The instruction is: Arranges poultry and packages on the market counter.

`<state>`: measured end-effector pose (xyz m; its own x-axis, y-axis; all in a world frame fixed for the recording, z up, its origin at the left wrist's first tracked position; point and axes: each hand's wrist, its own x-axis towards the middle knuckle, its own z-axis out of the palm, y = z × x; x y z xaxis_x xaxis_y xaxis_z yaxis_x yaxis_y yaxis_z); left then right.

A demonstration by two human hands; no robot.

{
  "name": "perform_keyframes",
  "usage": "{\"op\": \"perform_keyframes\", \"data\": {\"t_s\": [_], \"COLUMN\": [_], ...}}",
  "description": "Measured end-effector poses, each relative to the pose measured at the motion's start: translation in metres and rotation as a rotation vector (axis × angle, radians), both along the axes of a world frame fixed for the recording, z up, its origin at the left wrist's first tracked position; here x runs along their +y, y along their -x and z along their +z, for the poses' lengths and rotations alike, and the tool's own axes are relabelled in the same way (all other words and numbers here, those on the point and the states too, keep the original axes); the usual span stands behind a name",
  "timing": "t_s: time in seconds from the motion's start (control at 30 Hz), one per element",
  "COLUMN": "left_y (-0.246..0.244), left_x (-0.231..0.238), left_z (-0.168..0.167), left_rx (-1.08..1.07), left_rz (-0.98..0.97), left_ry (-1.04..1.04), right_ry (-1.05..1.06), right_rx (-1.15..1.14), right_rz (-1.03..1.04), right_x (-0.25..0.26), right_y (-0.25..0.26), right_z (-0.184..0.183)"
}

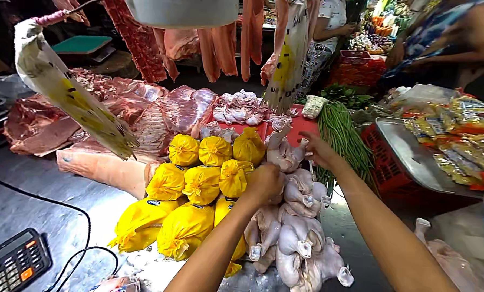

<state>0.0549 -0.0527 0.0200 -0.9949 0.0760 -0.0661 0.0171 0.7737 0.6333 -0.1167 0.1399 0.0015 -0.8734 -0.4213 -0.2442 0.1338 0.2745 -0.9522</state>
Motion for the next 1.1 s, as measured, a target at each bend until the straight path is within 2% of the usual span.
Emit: {"op": "perform_keyframes", "data": {"t_s": [0.1, 0.17, 0.27, 0.4, 0.47, 0.53, 0.63, 0.7, 0.8, 0.87, 1.0, 1.1], "left_y": [0.027, 0.049, 0.068, 0.046, 0.027, 0.002, -0.032, -0.029, -0.01, -0.011, -0.03, -0.02], "left_x": [-0.004, -0.007, -0.005, -0.004, -0.006, 0.006, 0.031, 0.034, 0.02, 0.015, 0.022, 0.024], "left_z": [0.005, -0.007, -0.018, -0.019, -0.014, -0.002, 0.023, 0.011, -0.01, 0.004, 0.054, 0.069], "left_rx": [0.127, 0.087, -0.059, -0.174, -0.177, -0.159, -0.307, -0.373, -0.294, -0.27, -0.285, -0.332], "left_rz": [0.185, 0.157, 0.125, 0.172, 0.152, 0.106, -0.045, -0.097, -0.089, -0.062, -0.157, -0.226], "left_ry": [-0.086, -0.087, 0.037, 0.124, 0.155, 0.193, 0.231, 0.209, 0.145, 0.133, 0.299, 0.388], "right_ry": [-0.05, -0.119, -0.316, -0.517, -0.586, -0.634, -0.605, -0.596, -0.604, -0.628, -0.721, -0.763], "right_rx": [-0.066, -0.059, 0.015, 0.306, 0.452, 0.451, 0.42, 0.443, 0.423, 0.381, 0.443, 0.436], "right_rz": [0.025, 0.034, 0.148, 0.355, 0.362, 0.357, 0.364, 0.337, 0.277, 0.295, 0.479, 0.429], "right_x": [-0.013, -0.022, -0.037, -0.054, -0.066, -0.073, -0.074, -0.073, -0.073, -0.071, -0.07, -0.076], "right_y": [-0.018, -0.02, -0.015, -0.011, -0.011, -0.008, -0.002, -0.003, -0.011, -0.012, -0.024, -0.041], "right_z": [-0.018, -0.019, -0.004, -0.014, -0.024, -0.022, -0.014, -0.018, -0.014, -0.008, -0.002, -0.013]}}
